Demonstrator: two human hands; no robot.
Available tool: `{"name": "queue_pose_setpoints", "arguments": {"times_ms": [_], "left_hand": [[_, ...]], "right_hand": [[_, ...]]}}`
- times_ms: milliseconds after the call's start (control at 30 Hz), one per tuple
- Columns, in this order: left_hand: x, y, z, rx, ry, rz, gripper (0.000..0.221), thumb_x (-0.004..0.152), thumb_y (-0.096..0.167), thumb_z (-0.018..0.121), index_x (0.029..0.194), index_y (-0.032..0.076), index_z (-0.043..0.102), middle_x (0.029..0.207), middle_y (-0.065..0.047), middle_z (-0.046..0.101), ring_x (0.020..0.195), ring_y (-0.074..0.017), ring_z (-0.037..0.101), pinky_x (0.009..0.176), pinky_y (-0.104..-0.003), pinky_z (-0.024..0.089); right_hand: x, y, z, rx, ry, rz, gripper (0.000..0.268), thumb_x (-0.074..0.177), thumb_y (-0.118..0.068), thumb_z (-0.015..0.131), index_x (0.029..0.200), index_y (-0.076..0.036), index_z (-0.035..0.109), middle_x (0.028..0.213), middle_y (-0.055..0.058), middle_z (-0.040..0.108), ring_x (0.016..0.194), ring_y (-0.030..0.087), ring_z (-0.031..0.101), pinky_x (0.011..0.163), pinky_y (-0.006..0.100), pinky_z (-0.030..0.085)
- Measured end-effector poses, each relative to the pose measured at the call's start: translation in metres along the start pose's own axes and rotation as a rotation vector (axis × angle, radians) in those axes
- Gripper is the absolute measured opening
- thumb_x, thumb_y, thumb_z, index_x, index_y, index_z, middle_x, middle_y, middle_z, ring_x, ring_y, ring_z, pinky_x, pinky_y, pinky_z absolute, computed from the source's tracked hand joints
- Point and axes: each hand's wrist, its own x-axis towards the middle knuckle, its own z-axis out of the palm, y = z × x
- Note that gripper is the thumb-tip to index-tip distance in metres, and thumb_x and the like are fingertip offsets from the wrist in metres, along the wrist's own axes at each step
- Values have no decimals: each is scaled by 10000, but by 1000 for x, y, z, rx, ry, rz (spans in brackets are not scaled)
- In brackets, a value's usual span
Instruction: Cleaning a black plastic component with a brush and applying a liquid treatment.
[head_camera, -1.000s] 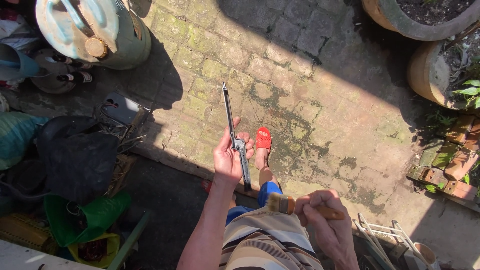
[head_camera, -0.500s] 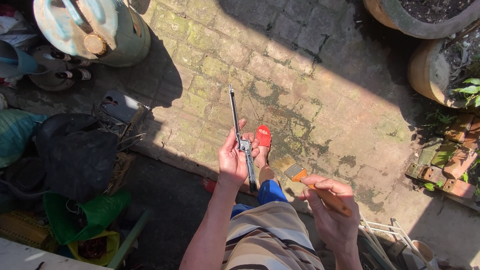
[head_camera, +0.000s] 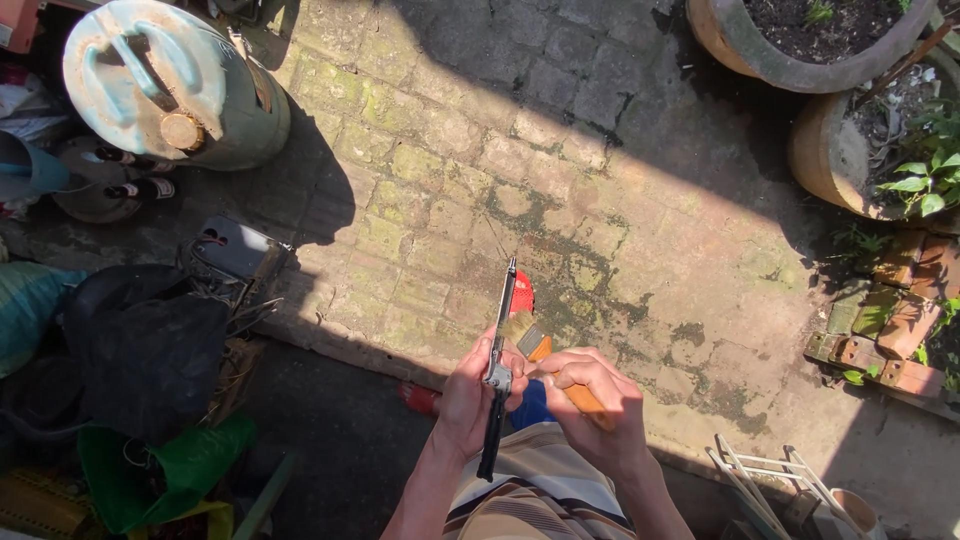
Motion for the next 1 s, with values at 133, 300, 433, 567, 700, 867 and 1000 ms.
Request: {"name": "queue_pose_setpoints", "arguments": {"times_ms": [133,300,433,567,700,867,1000], "left_hand": [[-7,-9,-14,96,112,-52,644,1037,321,440,1638,152,284,630,-121,612,520,-182,580,404,-290,398],[-23,-11,-23,100,64,-205,712,962,459,573,1621,289,364,781,42,591,600,-132,523,474,-238,350],[-21,-23,-30,90,131,-156,756,958,424,593,1640,211,348,770,-4,608,586,-161,560,457,-260,363],[-11,-47,-70,-87,185,-170,434,995,425,594,1277,108,508,857,-119,620,682,-223,556,502,-281,437],[-9,-53,-71,-108,228,-186,450,1053,408,549,928,-20,610,874,-174,620,717,-250,542,517,-285,417],[-22,-33,-25,-72,160,-152,527,970,367,625,1457,184,545,726,-58,638,545,-157,627,487,-274,509],[-28,-30,-15,73,243,-126,592,980,384,589,1545,215,542,639,20,521,482,-118,541,425,-259,375]], "right_hand": [[-14,27,13,41,-68,44,190,891,3,653,853,-103,499,939,86,753,852,213,753,744,291,572],[9,38,11,-121,-164,-312,124,943,77,600,886,-16,540,1024,151,699,911,324,663,833,407,559],[9,51,13,-143,-129,-389,34,959,28,623,936,25,599,1063,192,694,936,330,669,881,438,578],[-3,33,3,-434,185,-359,140,956,88,614,839,32,563,1040,224,700,992,448,666,883,453,615],[-32,44,1,-309,-114,-222,163,1048,-174,498,959,-56,567,1131,176,713,1086,451,678,863,455,598],[-40,48,26,-115,-277,-193,171,1051,-191,517,1066,-61,628,1122,129,681,1024,365,661,991,511,515],[-35,62,32,-128,-295,-264,189,1049,-68,498,955,40,622,1214,213,682,1104,438,638,1007,553,487]]}}
